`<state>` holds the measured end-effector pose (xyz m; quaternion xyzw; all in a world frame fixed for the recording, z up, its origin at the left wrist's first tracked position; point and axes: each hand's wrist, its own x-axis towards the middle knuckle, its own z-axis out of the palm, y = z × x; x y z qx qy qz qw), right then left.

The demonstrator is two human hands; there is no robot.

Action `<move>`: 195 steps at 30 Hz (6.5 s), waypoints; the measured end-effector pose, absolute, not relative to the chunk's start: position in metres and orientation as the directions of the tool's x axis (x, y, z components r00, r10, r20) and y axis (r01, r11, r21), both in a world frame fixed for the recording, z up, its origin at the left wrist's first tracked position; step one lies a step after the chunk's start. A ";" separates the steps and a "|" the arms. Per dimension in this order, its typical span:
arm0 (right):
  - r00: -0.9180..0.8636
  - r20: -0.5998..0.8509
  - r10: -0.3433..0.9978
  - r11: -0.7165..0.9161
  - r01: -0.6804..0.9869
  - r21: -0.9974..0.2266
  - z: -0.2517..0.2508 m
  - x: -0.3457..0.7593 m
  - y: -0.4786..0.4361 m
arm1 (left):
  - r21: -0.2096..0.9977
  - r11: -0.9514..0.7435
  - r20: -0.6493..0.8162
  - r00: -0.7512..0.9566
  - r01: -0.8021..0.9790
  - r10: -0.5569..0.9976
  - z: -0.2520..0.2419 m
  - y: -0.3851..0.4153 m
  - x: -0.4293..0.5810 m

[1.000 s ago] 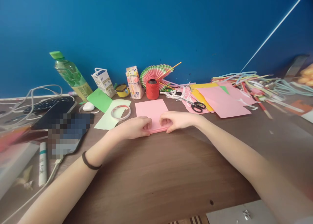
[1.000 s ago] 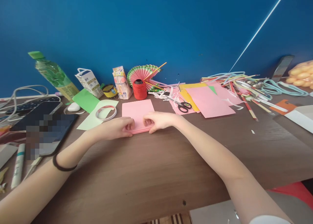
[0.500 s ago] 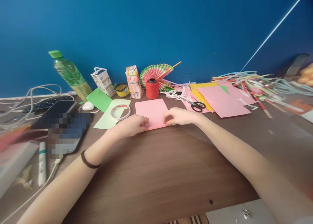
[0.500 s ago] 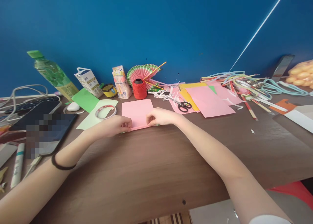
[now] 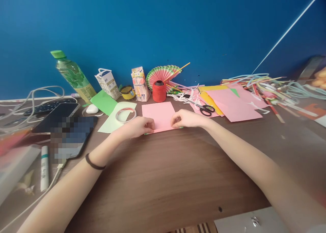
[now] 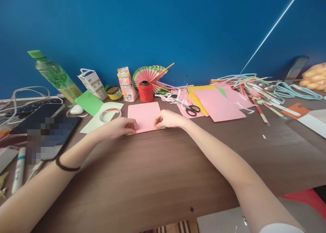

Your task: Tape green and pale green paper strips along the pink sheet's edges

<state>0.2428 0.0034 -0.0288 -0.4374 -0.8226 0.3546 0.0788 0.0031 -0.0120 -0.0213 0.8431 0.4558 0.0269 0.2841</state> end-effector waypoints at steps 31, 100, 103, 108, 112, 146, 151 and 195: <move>-0.734 -0.086 0.674 0.570 0.590 -0.572 -0.034 0.247 0.010 | 0.526 -0.468 -0.207 0.641 0.710 0.740 -0.028 -0.007 0.000; -0.806 -0.177 0.564 0.559 0.531 -0.636 -0.041 0.255 0.017 | 0.465 -0.605 -0.225 0.748 0.646 0.625 -0.034 0.005 -0.014; -0.805 -0.174 0.567 0.563 0.533 -0.631 -0.041 0.255 0.017 | 0.468 -0.606 -0.223 0.750 0.643 0.623 -0.032 0.005 -0.013; -0.822 -0.216 0.527 0.552 0.524 -0.649 -0.034 0.259 0.017 | 0.482 -0.609 -0.237 0.763 0.629 0.601 -0.029 0.006 -0.016; -0.848 -0.219 0.483 0.545 0.487 -0.682 -0.032 0.264 0.020 | 0.500 -0.617 -0.247 0.783 0.608 0.571 -0.027 0.007 -0.019; -0.587 -0.287 0.756 0.536 0.809 -0.243 -0.007 0.246 -0.006 | 0.086 -0.657 -0.179 0.661 0.749 0.729 -0.006 -0.019 0.002; -0.574 -0.294 0.764 0.553 0.818 -0.158 -0.005 0.243 -0.011 | 0.089 -0.662 -0.201 0.665 0.744 0.720 -0.006 -0.017 0.002; -0.336 0.347 0.876 0.459 0.355 -0.814 0.021 0.253 -0.012 | 0.975 -0.047 -0.007 0.240 0.218 0.971 0.026 -0.019 -0.001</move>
